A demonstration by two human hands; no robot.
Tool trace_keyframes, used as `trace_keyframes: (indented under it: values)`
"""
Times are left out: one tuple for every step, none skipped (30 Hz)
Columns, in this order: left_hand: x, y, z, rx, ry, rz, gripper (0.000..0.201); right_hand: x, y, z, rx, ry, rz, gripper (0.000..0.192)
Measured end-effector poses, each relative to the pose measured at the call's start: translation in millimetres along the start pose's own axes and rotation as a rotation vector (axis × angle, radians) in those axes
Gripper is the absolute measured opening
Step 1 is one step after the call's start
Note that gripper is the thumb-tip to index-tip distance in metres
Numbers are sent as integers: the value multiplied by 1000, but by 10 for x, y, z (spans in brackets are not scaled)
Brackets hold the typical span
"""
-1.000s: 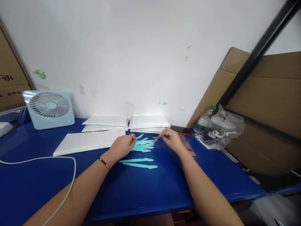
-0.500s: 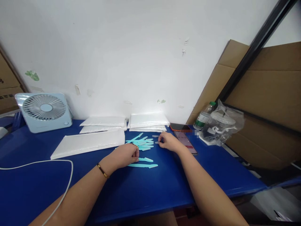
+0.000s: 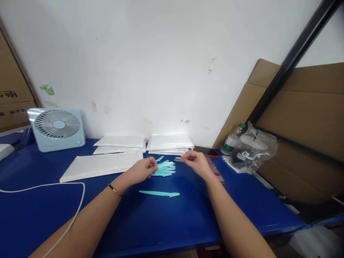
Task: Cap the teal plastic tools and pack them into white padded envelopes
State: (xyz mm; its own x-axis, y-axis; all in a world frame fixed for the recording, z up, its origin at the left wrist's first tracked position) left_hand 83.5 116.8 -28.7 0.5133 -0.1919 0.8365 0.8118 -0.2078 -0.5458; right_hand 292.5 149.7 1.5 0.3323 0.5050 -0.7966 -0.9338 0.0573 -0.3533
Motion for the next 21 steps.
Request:
trace_keyframes:
  values:
    - [17,-6,-6,-5,-6,-24,28,-93,-13,-3,24,-44,19,10]
    - [30,-12,-13,-11,-13,-46,27,-177,-19,-11,35,-85,27,9]
    - [38,-16,-21,-19,-21,-66,26,-243,-16,-22,32,-115,30,8]
    - [40,-20,-27,-24,-27,-80,25,-289,-4,-33,17,-131,34,7]
    - [37,-26,-31,-25,-30,-88,23,-317,11,-43,-3,-137,39,6]
    - [31,-32,-31,-23,-30,-90,22,-333,27,-53,-23,-138,44,6]
    - [23,-37,-29,-19,-28,-89,22,-340,41,-61,-39,-138,47,5]
    - [17,-41,-26,-14,-22,-88,21,-344,55,-68,-51,-141,47,4]
    - [16,-42,-22,-12,-15,-89,21,-345,69,-74,-57,-145,45,3]
    - [18,-38,-19,-14,-10,-89,21,-345,85,-80,-61,-151,41,2]
    - [23,-30,-18,-20,-8,-89,20,-345,106,-85,-65,-157,38,2]
    - [28,-21,-18,-27,-11,-87,19,-344,131,-91,-72,-161,37,2]
    - [33,-13,-19,-34,-15,-83,17,-340,160,-97,-81,-163,34,3]
    - [38,-5,-20,-42,-21,-80,16,-337,189,-103,-91,-163,30,3]
    - [41,0,-21,-47,-26,-78,15,-333,211,-107,-100,-164,24,3]
    - [42,1,-22,-49,-29,-78,14,-331,224,-109,-106,-165,18,3]
    - [41,-2,-21,-49,-29,-80,14,-331,224,-109,-105,-167,13,3]
    - [37,-8,-20,-46,-29,-82,15,-332,210,-105,-98,-169,10,3]
    - [31,-17,-18,-42,-29,-85,15,-333,185,-99,-85,-169,8,3]
    - [23,-26,-16,-39,-30,-88,16,-335,154,-92,-69,-168,7,3]
    - [15,-36,-15,-34,-31,-89,17,-334,128,-86,-57,-164,7,3]
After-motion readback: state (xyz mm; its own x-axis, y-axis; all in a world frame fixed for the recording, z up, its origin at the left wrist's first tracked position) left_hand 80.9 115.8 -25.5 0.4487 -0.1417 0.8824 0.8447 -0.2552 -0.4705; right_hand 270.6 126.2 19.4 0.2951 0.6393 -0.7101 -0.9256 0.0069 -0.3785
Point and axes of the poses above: each hand's wrist, its own z-axis towards the middle knuckle, its own y-axis out of the palm, x = y × z, the point moved 8 cm from there along z, towards the middle knuckle, and after that the axes turned 8 degrees about x, right-handed, at the moved point
